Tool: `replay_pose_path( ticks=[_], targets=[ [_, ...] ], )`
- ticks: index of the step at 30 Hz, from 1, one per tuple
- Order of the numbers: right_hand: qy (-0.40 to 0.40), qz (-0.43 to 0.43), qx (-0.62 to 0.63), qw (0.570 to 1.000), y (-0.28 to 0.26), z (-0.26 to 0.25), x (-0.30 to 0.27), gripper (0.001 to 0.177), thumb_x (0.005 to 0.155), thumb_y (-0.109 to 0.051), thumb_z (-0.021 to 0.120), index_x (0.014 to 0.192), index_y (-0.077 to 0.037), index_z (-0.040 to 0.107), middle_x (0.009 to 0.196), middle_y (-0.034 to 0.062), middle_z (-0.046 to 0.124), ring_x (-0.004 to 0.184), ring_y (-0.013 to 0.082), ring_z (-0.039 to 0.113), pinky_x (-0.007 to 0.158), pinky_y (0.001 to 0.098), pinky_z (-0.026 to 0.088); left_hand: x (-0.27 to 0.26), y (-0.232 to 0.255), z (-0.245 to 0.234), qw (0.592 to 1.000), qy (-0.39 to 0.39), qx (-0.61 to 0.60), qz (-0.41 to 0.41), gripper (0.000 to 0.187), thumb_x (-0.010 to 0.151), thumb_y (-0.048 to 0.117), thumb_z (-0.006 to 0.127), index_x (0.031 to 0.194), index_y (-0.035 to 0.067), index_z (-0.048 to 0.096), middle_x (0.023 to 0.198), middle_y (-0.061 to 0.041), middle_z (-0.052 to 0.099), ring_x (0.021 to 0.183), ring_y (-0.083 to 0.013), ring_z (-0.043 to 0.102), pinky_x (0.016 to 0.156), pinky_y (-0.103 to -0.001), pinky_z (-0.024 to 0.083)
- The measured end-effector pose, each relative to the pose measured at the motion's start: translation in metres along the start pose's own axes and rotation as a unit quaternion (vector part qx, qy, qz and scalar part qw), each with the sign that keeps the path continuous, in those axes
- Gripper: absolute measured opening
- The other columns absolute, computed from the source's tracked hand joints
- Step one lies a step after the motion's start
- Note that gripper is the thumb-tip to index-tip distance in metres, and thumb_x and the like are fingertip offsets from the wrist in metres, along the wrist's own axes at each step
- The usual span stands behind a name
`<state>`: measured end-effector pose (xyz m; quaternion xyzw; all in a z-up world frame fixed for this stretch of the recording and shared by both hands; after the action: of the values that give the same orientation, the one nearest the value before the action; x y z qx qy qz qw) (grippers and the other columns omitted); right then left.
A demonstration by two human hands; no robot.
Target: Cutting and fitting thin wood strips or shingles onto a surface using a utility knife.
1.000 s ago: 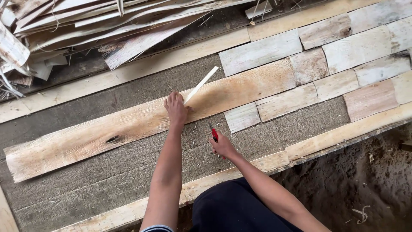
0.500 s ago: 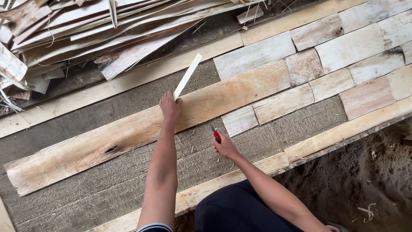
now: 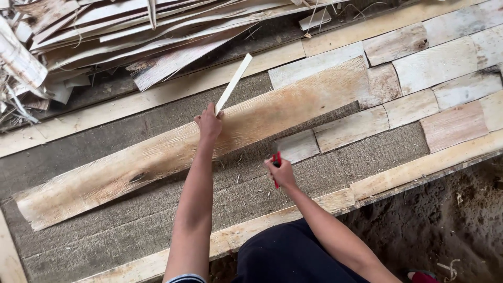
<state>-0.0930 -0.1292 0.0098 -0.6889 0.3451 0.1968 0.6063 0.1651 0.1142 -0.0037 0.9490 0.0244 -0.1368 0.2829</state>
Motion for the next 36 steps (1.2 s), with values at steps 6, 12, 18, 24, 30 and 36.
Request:
replay_pose_path(
  ticks=[6, 12, 18, 24, 30, 36],
  targets=[
    [0.167, -0.098, 0.235, 0.952, -0.134, -0.064, -0.081, 0.018, 0.090, -0.019, 0.068, 0.097, -0.006, 0.059, 0.073, 0.0038, 0.065, 0.052, 0.0105, 0.062, 0.045, 0.0217, 0.050, -0.043, 0.028, -0.069, 1.000, 0.009, -0.012, 0.018, 0.027, 0.100, 0.038, 0.063, 0.110, 0.016, 0.050, 0.100, -0.017, 0.067, 0.107, -0.0352, 0.066, 0.109, -0.054, 0.029],
    [0.190, -0.132, 0.430, 0.873, -0.015, -0.140, 0.000, 0.043, 0.097, -0.034, 0.075, 0.115, -0.007, 0.046, 0.105, 0.0062, 0.073, 0.077, 0.0265, 0.077, 0.046, 0.0192, 0.052, -0.101, -0.008, -0.098, 1.000, 0.018, 0.008, 0.020, 0.024, 0.099, 0.034, 0.067, 0.109, 0.018, 0.052, 0.101, -0.016, 0.069, 0.107, -0.0385, 0.067, 0.104, -0.059, 0.033],
    [0.186, -0.110, 0.379, 0.900, -0.027, -0.108, -0.053, 0.044, 0.088, -0.014, 0.083, 0.109, -0.006, 0.045, 0.092, 0.0057, 0.064, 0.069, 0.0248, 0.076, 0.043, 0.0203, 0.055, -0.161, -0.046, -0.139, 0.999, 0.028, 0.014, 0.007, 0.024, 0.098, 0.032, 0.068, 0.106, 0.016, 0.053, 0.101, -0.018, 0.069, 0.107, -0.0436, 0.067, 0.103, -0.065, 0.035],
    [0.121, -0.054, 0.277, 0.952, -0.008, -0.058, -0.065, 0.053, 0.086, -0.023, 0.088, 0.112, 0.001, 0.050, 0.099, 0.0116, 0.063, 0.073, 0.0297, 0.077, 0.046, 0.0270, 0.064, -0.204, -0.134, -0.137, 0.992, -0.007, 0.060, -0.107, 0.021, 0.101, 0.032, 0.063, 0.117, 0.020, 0.054, 0.117, -0.017, 0.069, 0.118, -0.0430, 0.064, 0.110, -0.066, 0.028],
    [0.074, -0.026, 0.227, 0.971, 0.022, -0.008, -0.031, 0.046, 0.088, -0.019, 0.086, 0.114, 0.004, 0.055, 0.101, 0.0169, 0.070, 0.076, 0.0309, 0.078, 0.051, 0.0319, 0.067, -0.227, -0.216, -0.113, 0.988, -0.001, 0.040, -0.149, 0.021, 0.101, 0.035, 0.062, 0.114, 0.021, 0.054, 0.114, -0.014, 0.069, 0.118, -0.0394, 0.065, 0.108, -0.061, 0.031],
    [-0.014, -0.013, 0.189, 0.982, -0.008, 0.023, -0.045, 0.045, 0.089, -0.011, 0.080, 0.121, 0.001, 0.052, 0.106, 0.0119, 0.068, 0.086, 0.0311, 0.079, 0.057, 0.0275, 0.066, -0.229, -0.272, -0.087, 0.983, -0.012, 0.044, -0.178, 0.017, 0.104, 0.032, 0.054, 0.118, 0.023, 0.053, 0.113, -0.015, 0.070, 0.119, -0.0378, 0.064, 0.108, -0.058, 0.032]
  ],
)
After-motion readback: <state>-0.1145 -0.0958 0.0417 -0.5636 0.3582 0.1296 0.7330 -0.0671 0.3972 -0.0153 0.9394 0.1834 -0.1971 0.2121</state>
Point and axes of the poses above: each hand's wrist, its own x-axis towards the middle knuckle, its own z-axis out of the palm, y = z × x, the point moved 10 cm from there along x, towards the middle knuckle
